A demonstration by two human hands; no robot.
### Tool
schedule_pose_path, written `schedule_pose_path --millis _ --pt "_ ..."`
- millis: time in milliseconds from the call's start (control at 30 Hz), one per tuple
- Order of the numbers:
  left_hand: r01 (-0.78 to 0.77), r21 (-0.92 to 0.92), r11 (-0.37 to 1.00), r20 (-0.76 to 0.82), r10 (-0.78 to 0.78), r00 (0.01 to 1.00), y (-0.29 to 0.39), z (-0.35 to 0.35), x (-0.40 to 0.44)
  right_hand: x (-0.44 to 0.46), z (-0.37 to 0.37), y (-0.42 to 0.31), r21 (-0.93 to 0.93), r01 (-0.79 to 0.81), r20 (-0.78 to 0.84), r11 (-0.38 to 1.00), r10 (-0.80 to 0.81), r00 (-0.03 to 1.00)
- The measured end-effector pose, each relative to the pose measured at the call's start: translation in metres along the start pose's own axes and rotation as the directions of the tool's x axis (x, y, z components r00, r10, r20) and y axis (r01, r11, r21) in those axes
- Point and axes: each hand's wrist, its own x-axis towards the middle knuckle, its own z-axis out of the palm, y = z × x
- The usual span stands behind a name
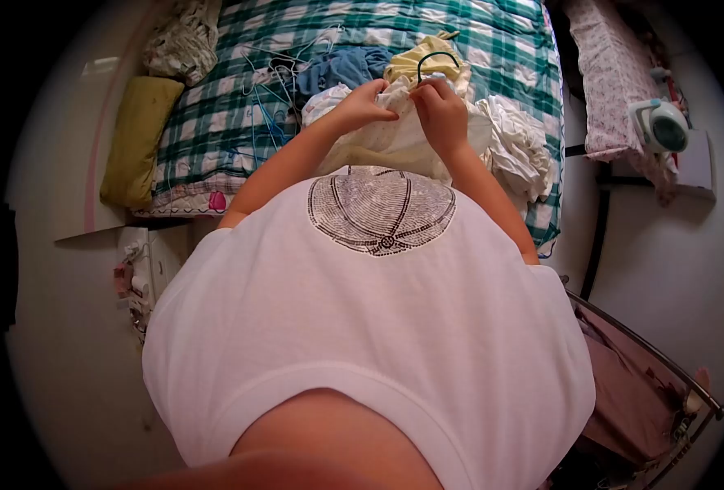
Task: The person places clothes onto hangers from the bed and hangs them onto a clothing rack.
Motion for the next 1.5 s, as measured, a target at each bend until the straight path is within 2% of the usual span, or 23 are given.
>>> schedule_pose_path --millis 267,367,467,533,633,667,733,767,800,900,1033,1133,1233,1267,1333,1367,1400,1500 --pt "-0.038 0.084 0.996 -0.010 0.039 0.999 -0.006 -0.004 0.000 -0.005 0.006 0.003 0.044 -0.123 -0.012 0.991 0.124 0.992" --pt "-0.056 0.032 0.998 -0.026 0.057 0.998 -0.006 -0.010 -0.009 0.001 -0.007 0.012 0.121 -0.083 -0.037 0.989 0.088 0.995" --pt "-0.031 -0.006 1.000 -0.027 0.031 0.999 0.010 -0.021 -0.024 -0.008 -0.022 0.041 0.220 -0.286 0.288 0.933 0.218 0.933" --pt "-0.078 -0.056 0.995 -0.055 0.075 0.996 0.017 -0.028 -0.028 -0.017 -0.029 0.053 0.207 -0.404 0.529 0.891 0.246 0.812" --pt "-0.080 -0.127 0.989 -0.079 0.071 0.994 0.015 -0.031 -0.029 -0.027 -0.027 0.063 0.109 -0.603 0.725 0.790 0.352 0.592" --pt "-0.072 -0.149 0.986 -0.086 0.060 0.995 0.013 -0.033 -0.027 -0.031 -0.023 0.065 0.174 -0.597 0.645 0.784 0.368 0.670" --pt "-0.132 -0.060 0.989 -0.208 0.117 0.971 0.003 -0.037 -0.022 -0.034 -0.020 0.057 0.303 -0.556 0.458 0.774 0.394 0.797" --pt "-0.158 -0.013 0.987 -0.266 0.149 0.952 -0.003 -0.038 -0.021 -0.033 -0.023 0.056 0.286 -0.546 0.427 0.788 0.405 0.809" --pt "-0.315 0.263 0.912 -0.313 0.389 0.867 0.006 -0.044 -0.023 -0.030 -0.027 0.054 0.269 -0.535 0.393 0.801 0.416 0.820" --pt "-0.331 0.065 0.941 -0.298 0.335 0.894 0.008 -0.053 -0.028 -0.030 -0.033 0.055 0.246 -0.492 0.276 0.835 0.426 0.862" --pt "-0.463 0.406 0.788 -0.076 0.534 0.842 0.012 -0.066 -0.028 -0.030 -0.036 0.063 0.222 -0.447 0.202 0.867 0.408 0.890" --pt "-0.429 0.403 0.809 -0.041 0.484 0.874 0.009 -0.066 -0.030 -0.028 -0.038 0.060 0.249 -0.381 0.208 0.890 0.336 0.919" --pt "-0.344 0.327 0.880 -0.307 0.443 0.842 0.013 -0.067 -0.026 -0.017 -0.044 0.051 0.150 -0.140 0.200 0.979 0.109 0.974" --pt "-0.331 0.316 0.889 -0.281 0.421 0.863 0.014 -0.072 -0.024 -0.014 -0.046 0.047 0.106 -0.075 0.170 0.992 0.057 0.984" --pt "-0.405 0.296 0.865 -0.098 0.449 0.888 0.020 -0.076 -0.019 -0.010 -0.048 0.041 0.013 0.053 0.116 0.999 -0.054 0.992" --pt "-0.440 0.281 0.853 -0.005 0.460 0.888 0.024 -0.078 -0.017 -0.010 -0.049 0.040 0.021 0.049 0.129 0.999 -0.051 0.990" --pt "-0.370 0.189 0.910 0.143 0.347 0.927 0.033 -0.079 -0.021 -0.010 -0.049 0.039 0.028 0.046 0.140 0.999 -0.049 0.989" --pt "-0.186 -0.108 0.977 0.341 0.213 0.916 0.021 -0.070 -0.022 -0.009 -0.051 0.037 0.121 -0.033 0.197 0.992 0.009 0.980"
